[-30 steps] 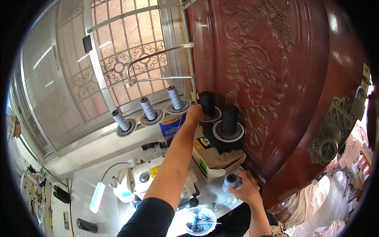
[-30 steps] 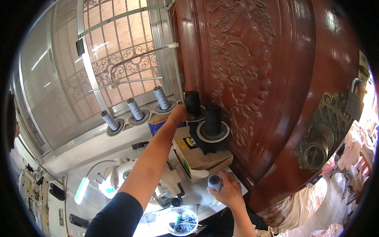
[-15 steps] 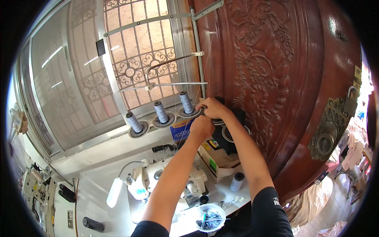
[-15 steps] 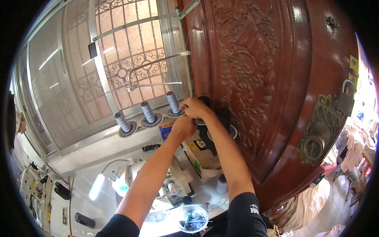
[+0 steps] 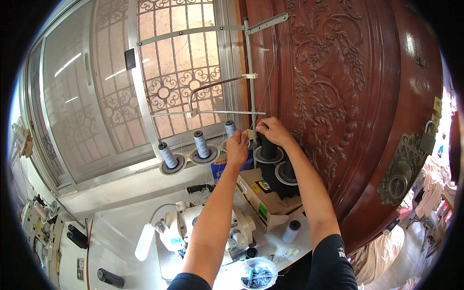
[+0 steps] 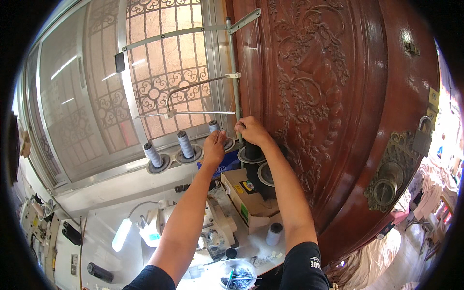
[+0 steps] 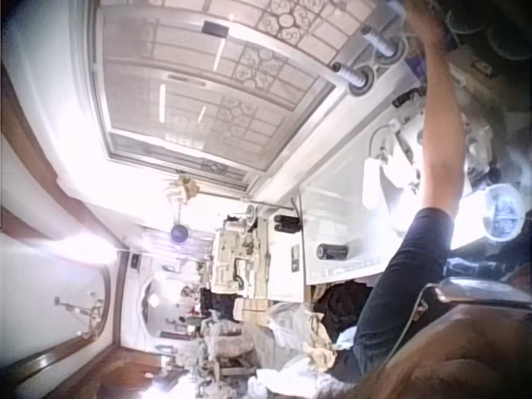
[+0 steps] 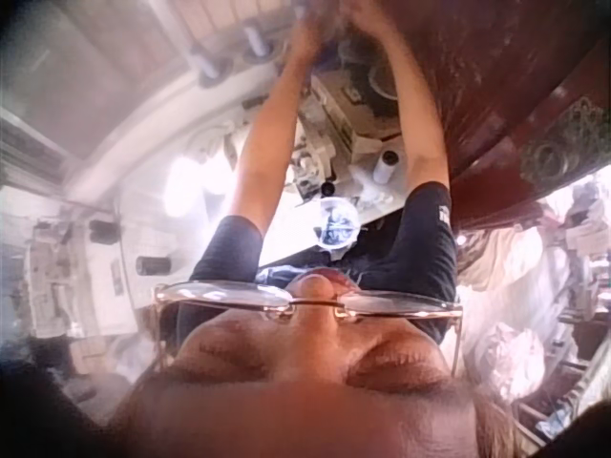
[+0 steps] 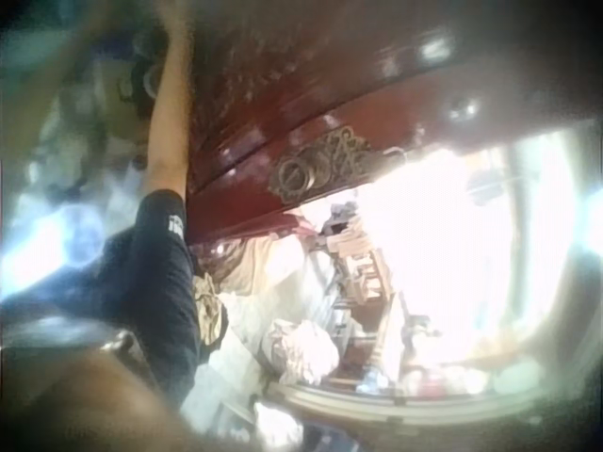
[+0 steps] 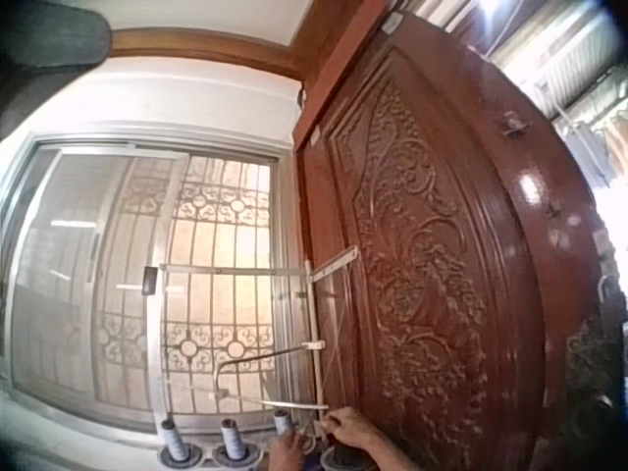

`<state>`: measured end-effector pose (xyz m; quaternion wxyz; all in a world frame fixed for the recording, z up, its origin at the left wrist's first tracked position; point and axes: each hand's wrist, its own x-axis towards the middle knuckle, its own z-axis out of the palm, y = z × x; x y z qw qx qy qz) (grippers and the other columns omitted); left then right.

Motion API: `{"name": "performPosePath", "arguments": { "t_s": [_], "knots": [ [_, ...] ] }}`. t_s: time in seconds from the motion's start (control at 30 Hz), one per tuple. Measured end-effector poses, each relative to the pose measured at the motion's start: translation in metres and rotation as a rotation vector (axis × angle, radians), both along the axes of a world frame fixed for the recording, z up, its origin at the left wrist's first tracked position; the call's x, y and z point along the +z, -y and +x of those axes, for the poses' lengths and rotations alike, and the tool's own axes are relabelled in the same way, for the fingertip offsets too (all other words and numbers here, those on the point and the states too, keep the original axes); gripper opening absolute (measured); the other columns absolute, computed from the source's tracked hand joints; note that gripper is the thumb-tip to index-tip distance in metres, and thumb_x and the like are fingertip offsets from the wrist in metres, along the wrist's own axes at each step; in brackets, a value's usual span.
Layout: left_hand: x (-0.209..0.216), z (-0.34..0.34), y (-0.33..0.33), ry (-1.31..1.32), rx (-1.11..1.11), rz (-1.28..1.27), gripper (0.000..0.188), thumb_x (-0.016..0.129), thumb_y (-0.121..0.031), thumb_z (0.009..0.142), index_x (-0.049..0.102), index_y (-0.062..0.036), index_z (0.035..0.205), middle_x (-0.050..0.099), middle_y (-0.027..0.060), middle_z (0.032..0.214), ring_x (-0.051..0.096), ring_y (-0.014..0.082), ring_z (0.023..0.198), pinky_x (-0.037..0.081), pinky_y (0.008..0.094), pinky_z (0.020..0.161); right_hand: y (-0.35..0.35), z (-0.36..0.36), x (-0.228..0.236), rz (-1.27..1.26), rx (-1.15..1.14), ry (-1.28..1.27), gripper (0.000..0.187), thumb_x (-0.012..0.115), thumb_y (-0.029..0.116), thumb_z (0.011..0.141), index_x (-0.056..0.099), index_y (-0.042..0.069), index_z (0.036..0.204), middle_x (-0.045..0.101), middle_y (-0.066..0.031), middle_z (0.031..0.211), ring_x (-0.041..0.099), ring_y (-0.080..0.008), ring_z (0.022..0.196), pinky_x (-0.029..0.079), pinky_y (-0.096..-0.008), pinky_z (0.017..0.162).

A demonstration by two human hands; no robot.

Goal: The person threads an industrial sewing machine by placing spools of thread onto the machine's rack, pulling the thread through guide loops, and replacing empty spools.

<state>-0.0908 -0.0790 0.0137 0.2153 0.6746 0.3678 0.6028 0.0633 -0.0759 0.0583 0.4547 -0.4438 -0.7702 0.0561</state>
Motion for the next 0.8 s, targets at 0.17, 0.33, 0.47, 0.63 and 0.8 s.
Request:
{"name": "performPosePath", "arguments": {
  "t_s": [0.17,0.33,0.47,0.63,0.8],
  "knots": [
    [-0.018,0.002,-0.022,-0.253,0.122,-0.001,0.026,0.046,-0.023,0.086,0.053,0.0010,0.082,0.056,0.0121,0.068,0.052,0.0240,0.065,0.040,0.0336,0.059,-0.001,-0.017,0.015,0.162,-0.137,0.223,0.012,0.053,0.009,0.072,0.056,-0.003,0.071,0.057,-0.0210,0.072,0.056,-0.0364,0.070,0.043,-0.0399,0.061],
    [-0.044,-0.006,-0.043,0.041,-0.063,-0.374,0.023,0.053,-0.020,0.074,0.053,0.0012,0.085,0.057,0.0230,0.084,0.055,0.0361,0.084,0.041,0.0414,0.072,-0.004,-0.020,0.020,0.151,-0.146,0.362,0.008,0.051,0.006,0.069,0.055,-0.001,0.068,0.056,-0.0198,0.071,0.055,-0.0372,0.071,0.042,-0.0434,0.060],
    [-0.019,0.000,-0.014,0.091,0.706,-0.388,0.029,0.052,-0.008,0.066,0.051,-0.0004,0.093,0.050,0.0157,0.097,0.052,0.0252,0.088,0.038,0.0332,0.081,0.007,-0.013,0.026,0.070,-0.194,0.509,0.007,0.051,0.006,0.068,0.054,0.000,0.069,0.056,-0.0196,0.073,0.055,-0.0367,0.074,0.042,-0.0440,0.062],
    [0.001,-0.002,-0.008,0.341,0.184,0.108,0.040,0.051,-0.003,0.063,0.046,0.0009,0.102,0.048,0.0187,0.104,0.049,0.0287,0.096,0.037,0.0361,0.085,0.001,-0.017,0.027,0.039,-0.204,0.523,0.009,0.053,0.007,0.069,0.057,0.001,0.073,0.058,-0.0196,0.077,0.056,-0.0359,0.075,0.043,-0.0424,0.065],
    [0.005,0.020,-0.015,0.268,-0.243,0.032,0.030,0.050,-0.006,0.072,0.047,0.0012,0.102,0.049,0.0133,0.093,0.049,0.0211,0.083,0.039,0.0302,0.073,-0.003,-0.019,0.024,0.061,-0.090,0.299,0.011,0.055,0.008,0.069,0.060,0.000,0.075,0.058,-0.0213,0.073,0.058,-0.0362,0.073,0.045,-0.0412,0.064]
  ]
}}
